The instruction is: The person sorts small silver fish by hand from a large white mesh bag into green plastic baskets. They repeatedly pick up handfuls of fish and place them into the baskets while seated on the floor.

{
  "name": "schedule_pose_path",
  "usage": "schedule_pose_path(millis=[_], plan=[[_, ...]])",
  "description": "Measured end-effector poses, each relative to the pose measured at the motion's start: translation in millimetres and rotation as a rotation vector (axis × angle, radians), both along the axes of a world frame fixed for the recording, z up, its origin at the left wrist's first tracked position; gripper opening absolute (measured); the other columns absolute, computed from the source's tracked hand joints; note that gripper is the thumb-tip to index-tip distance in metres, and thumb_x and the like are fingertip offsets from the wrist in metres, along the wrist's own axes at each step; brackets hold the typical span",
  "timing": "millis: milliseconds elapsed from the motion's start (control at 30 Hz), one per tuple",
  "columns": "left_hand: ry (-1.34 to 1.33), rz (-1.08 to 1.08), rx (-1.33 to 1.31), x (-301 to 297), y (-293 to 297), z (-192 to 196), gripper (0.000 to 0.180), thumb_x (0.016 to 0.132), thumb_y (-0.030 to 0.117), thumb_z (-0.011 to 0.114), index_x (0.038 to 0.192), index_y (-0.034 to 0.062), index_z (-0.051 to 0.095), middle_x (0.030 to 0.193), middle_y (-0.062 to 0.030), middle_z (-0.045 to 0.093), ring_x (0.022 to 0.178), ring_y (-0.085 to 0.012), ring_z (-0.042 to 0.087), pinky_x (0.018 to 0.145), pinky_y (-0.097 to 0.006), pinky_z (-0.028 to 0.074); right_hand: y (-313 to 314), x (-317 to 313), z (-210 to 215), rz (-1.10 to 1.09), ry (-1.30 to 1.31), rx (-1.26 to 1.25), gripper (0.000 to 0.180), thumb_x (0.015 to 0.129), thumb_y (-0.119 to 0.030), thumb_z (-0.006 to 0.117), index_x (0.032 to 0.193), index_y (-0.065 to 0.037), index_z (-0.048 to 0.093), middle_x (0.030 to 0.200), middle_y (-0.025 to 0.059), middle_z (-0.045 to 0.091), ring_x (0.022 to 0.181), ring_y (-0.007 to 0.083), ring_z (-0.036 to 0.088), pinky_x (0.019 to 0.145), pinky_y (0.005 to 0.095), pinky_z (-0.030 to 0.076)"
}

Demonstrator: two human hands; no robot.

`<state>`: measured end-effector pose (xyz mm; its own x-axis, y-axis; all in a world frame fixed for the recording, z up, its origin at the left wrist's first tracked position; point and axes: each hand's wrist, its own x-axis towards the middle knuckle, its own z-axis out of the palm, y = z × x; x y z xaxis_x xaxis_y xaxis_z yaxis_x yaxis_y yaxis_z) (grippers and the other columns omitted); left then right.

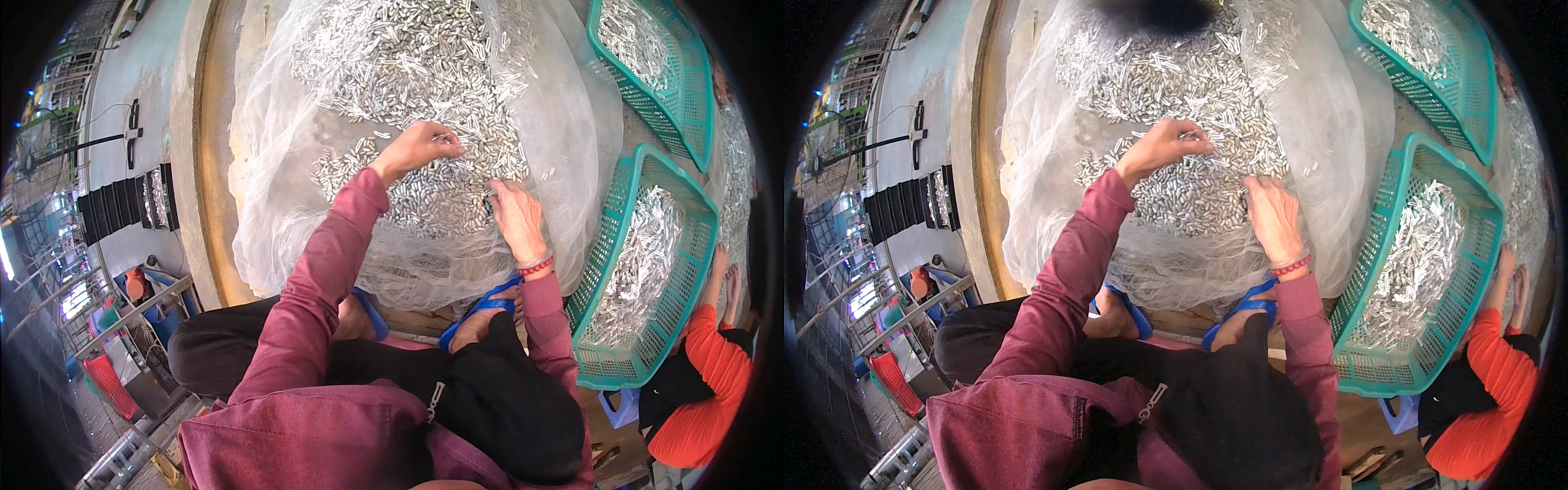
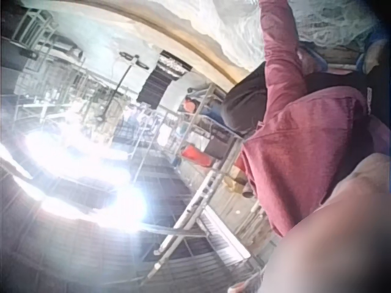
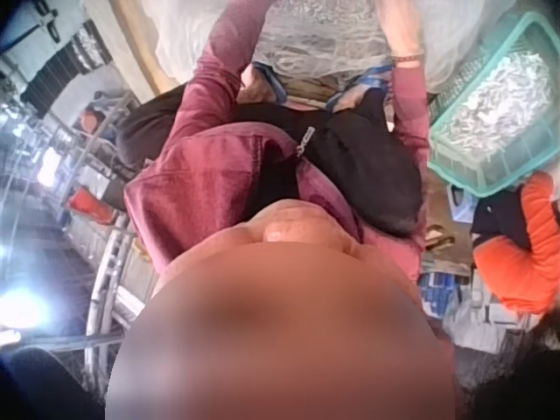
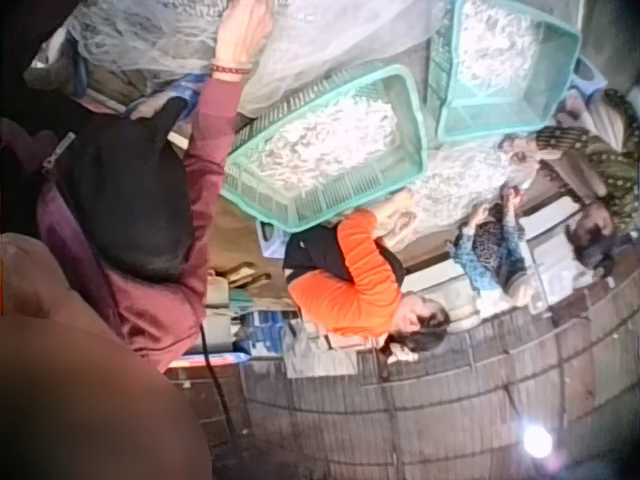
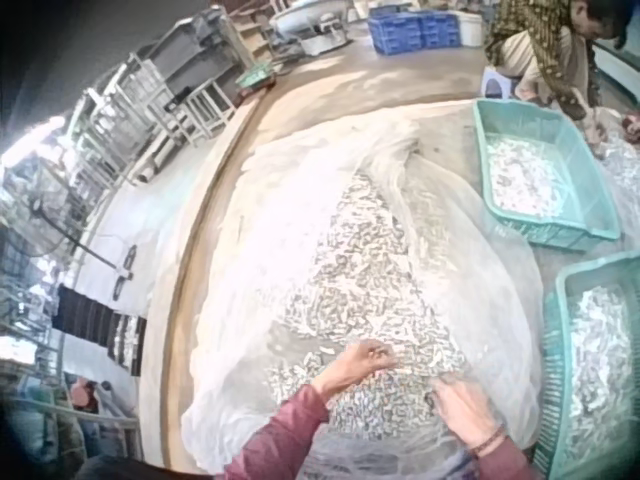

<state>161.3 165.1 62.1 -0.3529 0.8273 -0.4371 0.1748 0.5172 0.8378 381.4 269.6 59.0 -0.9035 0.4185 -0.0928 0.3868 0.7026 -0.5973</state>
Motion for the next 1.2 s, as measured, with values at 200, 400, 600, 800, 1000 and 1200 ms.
schedule_pose_path(millis=[200,400,600,800,1000,1200], plan=[[-0.809,0.218,0.219,-3,-30,32,0.017,0.086,0.016,0.062,0.096,0.0032,0.058,0.086,-0.0029,0.055,0.073,-0.0099,0.051,0.052,-0.020,0.037,5,-10,-2,-0.185,-0.055,-0.453,0.006,0.084,-0.008,0.056,0.090,-0.007,0.058,0.080,0.0069,0.060,0.074,0.0240,0.058,0.059,0.0341,0.044],[-0.990,0.110,0.379,-1,-15,41,0.016,0.088,0.016,0.056,0.097,0.0027,0.057,0.083,-0.0034,0.052,0.069,-0.0146,0.049,0.048,-0.021,0.037,33,10,19,-0.235,0.516,-1.834,0.011,0.090,-0.018,0.048,0.083,-0.010,0.049,0.063,-0.0038,0.039,0.055,0.0069,0.036,0.049,0.0213,0.027],[0.336,-0.262,0.131,17,18,6,0.030,0.082,0.035,0.069,0.088,0.0051,0.068,0.066,-0.0084,0.062,0.060,-0.0228,0.060,0.055,-0.032,0.046,43,0,-9,-0.323,0.044,-0.802,0.019,0.095,-0.020,0.041,0.087,-0.006,0.051,0.061,0.0091,0.051,0.055,0.0192,0.050,0.050,0.0321,0.038],[0.837,-0.482,-0.214,48,12,-26,0.015,0.078,0.022,0.065,0.077,0.0072,0.065,0.076,-0.0152,0.066,0.075,-0.0330,0.066,0.069,-0.043,0.053,37,-23,-27,-0.390,-0.208,0.009,0.025,0.093,-0.024,0.049,0.091,0.000,0.056,0.080,0.0266,0.063,0.077,0.0405,0.063,0.066,0.0505,0.048],[0.473,-0.065,-0.166,16,-14,3,0.017,0.084,0.025,0.063,0.085,0.0081,0.068,0.072,-0.0130,0.065,0.067,-0.0215,0.065,0.063,-0.037,0.050,27,-45,-21,-0.104,-0.179,-0.016,0.021,0.087,-0.021,0.058,0.087,0.000,0.058,0.076,0.0248,0.063,0.076,0.0425,0.063,0.066,0.0513,0.048],[-0.886,0.326,0.206,0,-31,27,0.011,0.089,0.012,0.043,0.085,0.0041,0.049,0.071,-0.0013,0.046,0.061,-0.0115,0.045,0.046,-0.022,0.032,27,-36,-16,-0.328,0.118,-1.121,0.010,0.089,-0.014,0.059,0.087,-0.005,0.062,0.059,-0.0012,0.054,0.047,0.0101,0.045,0.044,0.0254,0.033]])
